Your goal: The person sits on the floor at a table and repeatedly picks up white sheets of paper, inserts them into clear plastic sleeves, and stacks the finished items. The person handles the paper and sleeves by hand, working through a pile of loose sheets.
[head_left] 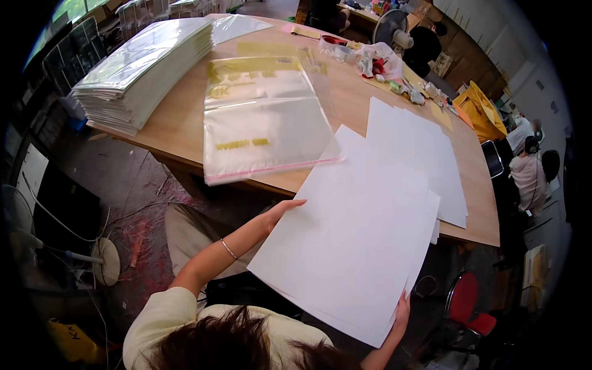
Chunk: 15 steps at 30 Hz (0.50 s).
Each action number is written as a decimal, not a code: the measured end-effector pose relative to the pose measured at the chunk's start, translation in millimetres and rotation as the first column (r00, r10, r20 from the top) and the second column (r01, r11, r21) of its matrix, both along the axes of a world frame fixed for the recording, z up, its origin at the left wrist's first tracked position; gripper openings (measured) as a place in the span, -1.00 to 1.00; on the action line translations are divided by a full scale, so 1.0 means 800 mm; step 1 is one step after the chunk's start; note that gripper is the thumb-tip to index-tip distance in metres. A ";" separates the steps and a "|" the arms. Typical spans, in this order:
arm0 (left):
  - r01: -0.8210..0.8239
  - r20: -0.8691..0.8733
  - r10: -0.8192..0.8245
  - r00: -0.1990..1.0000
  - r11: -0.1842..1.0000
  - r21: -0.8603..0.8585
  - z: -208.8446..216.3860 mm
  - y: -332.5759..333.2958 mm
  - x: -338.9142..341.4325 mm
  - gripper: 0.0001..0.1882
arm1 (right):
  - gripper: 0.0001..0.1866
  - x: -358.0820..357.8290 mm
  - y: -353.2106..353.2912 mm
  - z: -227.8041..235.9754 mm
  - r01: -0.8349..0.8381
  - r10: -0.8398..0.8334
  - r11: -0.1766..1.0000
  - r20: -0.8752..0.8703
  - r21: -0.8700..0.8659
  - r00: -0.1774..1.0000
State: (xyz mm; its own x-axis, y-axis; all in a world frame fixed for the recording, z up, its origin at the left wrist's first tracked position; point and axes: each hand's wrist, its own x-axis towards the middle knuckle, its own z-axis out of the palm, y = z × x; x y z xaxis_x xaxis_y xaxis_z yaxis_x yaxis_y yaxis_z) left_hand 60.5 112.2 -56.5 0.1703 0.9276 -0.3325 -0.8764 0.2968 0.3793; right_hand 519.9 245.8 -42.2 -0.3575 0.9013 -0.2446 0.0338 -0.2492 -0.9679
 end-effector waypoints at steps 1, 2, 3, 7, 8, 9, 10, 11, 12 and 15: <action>0.016 -0.042 -0.016 0.999 1.000 0.000 0.001 0.001 0.001 -0.46 | -0.47 0.004 -0.004 0.001 -0.005 0.004 0.998 -0.020 -0.060 1.000; 0.032 -0.085 -0.032 0.996 0.999 -0.004 0.002 0.000 0.002 -0.47 | -0.46 0.004 -0.007 0.005 -0.017 0.005 0.993 -0.099 -0.121 0.995; 0.046 -0.098 -0.049 0.994 0.998 -0.040 0.004 -0.002 0.003 -0.48 | -0.45 0.003 -0.009 0.009 -0.034 0.001 0.983 -0.178 -0.180 0.984; 0.073 -0.132 -0.078 0.988 0.997 -0.040 -0.027 0.002 0.004 -0.48 | -0.42 -0.028 -0.018 0.045 -0.236 0.095 0.922 -0.414 -0.306 0.906; 0.070 -0.114 -0.076 0.991 0.996 -0.058 -0.029 0.006 0.011 -0.48 | -0.42 -0.023 -0.013 0.036 -0.196 0.104 0.940 -0.312 -0.279 0.944; 0.069 -0.095 -0.076 0.993 0.994 -0.080 -0.026 0.009 0.018 -0.48 | -0.43 -0.014 -0.005 0.023 -0.157 0.105 0.955 -0.206 -0.251 0.973; 0.074 -0.135 -0.090 0.987 0.990 -0.116 -0.022 0.010 0.024 -0.48 | -0.44 -0.004 0.000 0.011 -0.122 0.103 0.968 -0.098 -0.219 0.990; 0.080 -0.173 -0.106 0.979 0.985 -0.153 -0.007 0.010 0.031 -0.49 | -0.45 -0.006 -0.002 0.017 -0.126 0.120 0.975 -0.045 -0.180 0.992; 0.083 -0.211 -0.123 0.970 0.978 -0.190 0.002 0.010 0.034 -0.49 | -0.47 -0.011 -0.003 0.025 -0.134 0.137 0.981 0.009 -0.142 0.991; 0.122 -0.101 -0.135 0.986 0.984 -0.128 0.007 0.002 0.024 -0.50 | -0.48 0.000 0.000 0.024 -0.093 0.101 0.983 0.046 -0.159 0.994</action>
